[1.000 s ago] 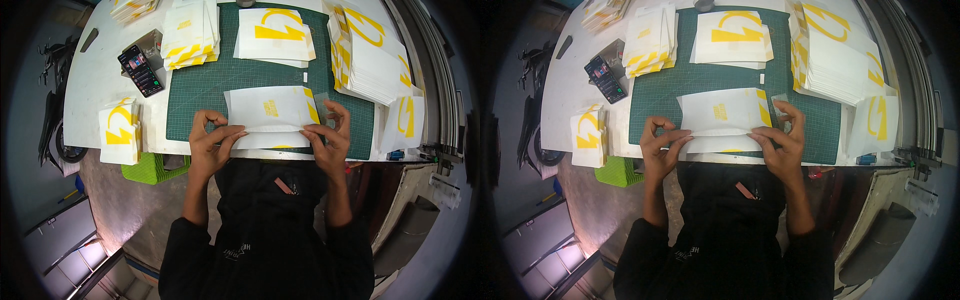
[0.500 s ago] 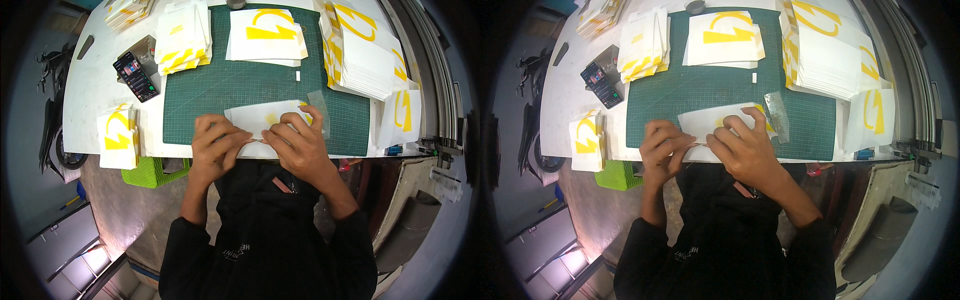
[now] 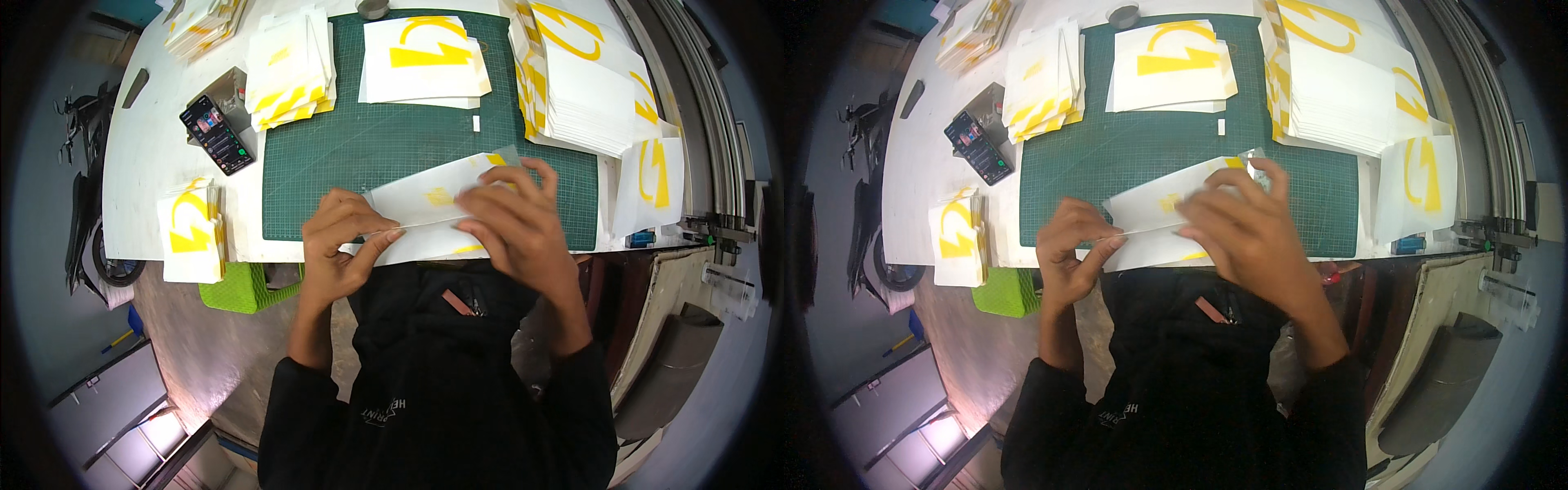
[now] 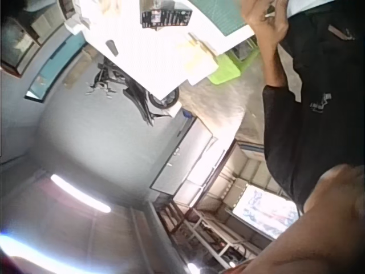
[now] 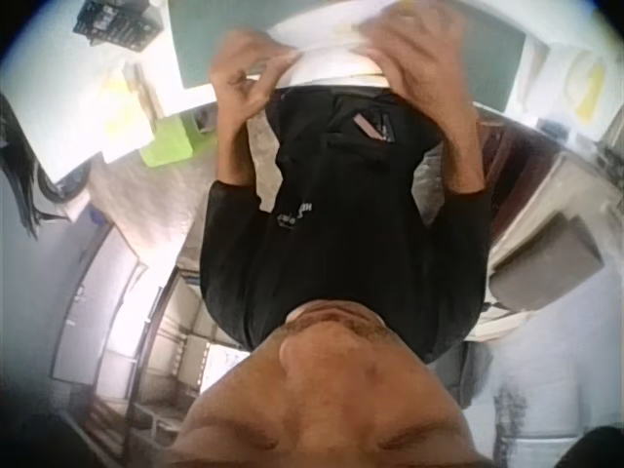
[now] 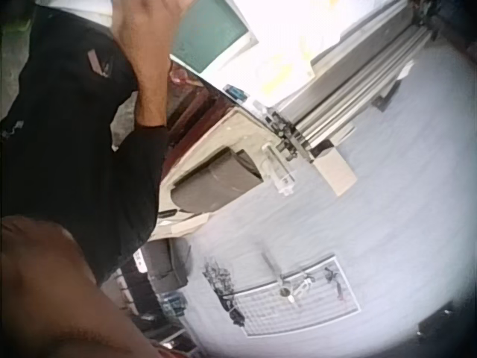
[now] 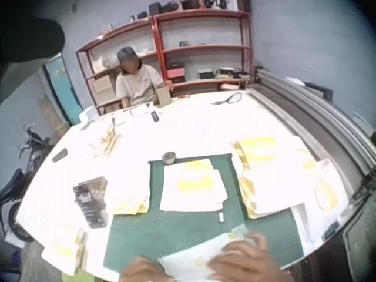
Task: The person repeatedly folds white paper sheets with a yellow logo in half, presses the crease, and stacks them on a green cutting mat. The person handles the sheets one at a time, smoothing each fold before adding it to the growing pile.
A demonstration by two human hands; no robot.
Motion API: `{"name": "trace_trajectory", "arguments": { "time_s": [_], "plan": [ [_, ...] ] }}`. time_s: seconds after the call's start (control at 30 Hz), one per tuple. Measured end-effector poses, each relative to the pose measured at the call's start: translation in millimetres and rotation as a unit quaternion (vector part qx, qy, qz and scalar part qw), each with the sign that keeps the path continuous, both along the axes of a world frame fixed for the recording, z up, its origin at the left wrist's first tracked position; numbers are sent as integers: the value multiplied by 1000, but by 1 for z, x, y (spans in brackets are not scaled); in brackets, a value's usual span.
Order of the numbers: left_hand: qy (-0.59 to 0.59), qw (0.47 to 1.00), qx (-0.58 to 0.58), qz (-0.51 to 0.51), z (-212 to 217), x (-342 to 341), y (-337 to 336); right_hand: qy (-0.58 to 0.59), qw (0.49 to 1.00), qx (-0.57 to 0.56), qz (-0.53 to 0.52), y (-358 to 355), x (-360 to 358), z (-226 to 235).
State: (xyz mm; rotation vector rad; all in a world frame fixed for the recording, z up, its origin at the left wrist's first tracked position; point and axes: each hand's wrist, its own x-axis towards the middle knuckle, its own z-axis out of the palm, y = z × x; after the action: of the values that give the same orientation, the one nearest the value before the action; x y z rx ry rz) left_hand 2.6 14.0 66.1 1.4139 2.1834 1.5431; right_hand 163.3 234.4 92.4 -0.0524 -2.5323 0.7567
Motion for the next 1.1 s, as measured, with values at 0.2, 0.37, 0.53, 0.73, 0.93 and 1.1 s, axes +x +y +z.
{"name": "trace_trajectory", "arguments": {
  "time_s": [0.2,0.37,0.53,0.73,0.93,1.1],
  "plan": [
    [51,997,-19,56,12,-19,-21,-28,994,99,30,6,1,-5],
    [162,978,-125,-36,43,9,15,-45,984,154,83,-11,-8,1],
    [-73,996,-53,-8,26,1,11,146,970,-183,-59,11,-6,-12],
    [-226,974,25,-21,18,8,18,136,688,-706,97,-22,-8,-98],
    [-273,962,17,25,17,18,19,47,665,-740,88,-50,-23,-101],
    [-280,950,29,134,7,11,1,72,666,-742,26,-26,-11,-96]
  ]
}}
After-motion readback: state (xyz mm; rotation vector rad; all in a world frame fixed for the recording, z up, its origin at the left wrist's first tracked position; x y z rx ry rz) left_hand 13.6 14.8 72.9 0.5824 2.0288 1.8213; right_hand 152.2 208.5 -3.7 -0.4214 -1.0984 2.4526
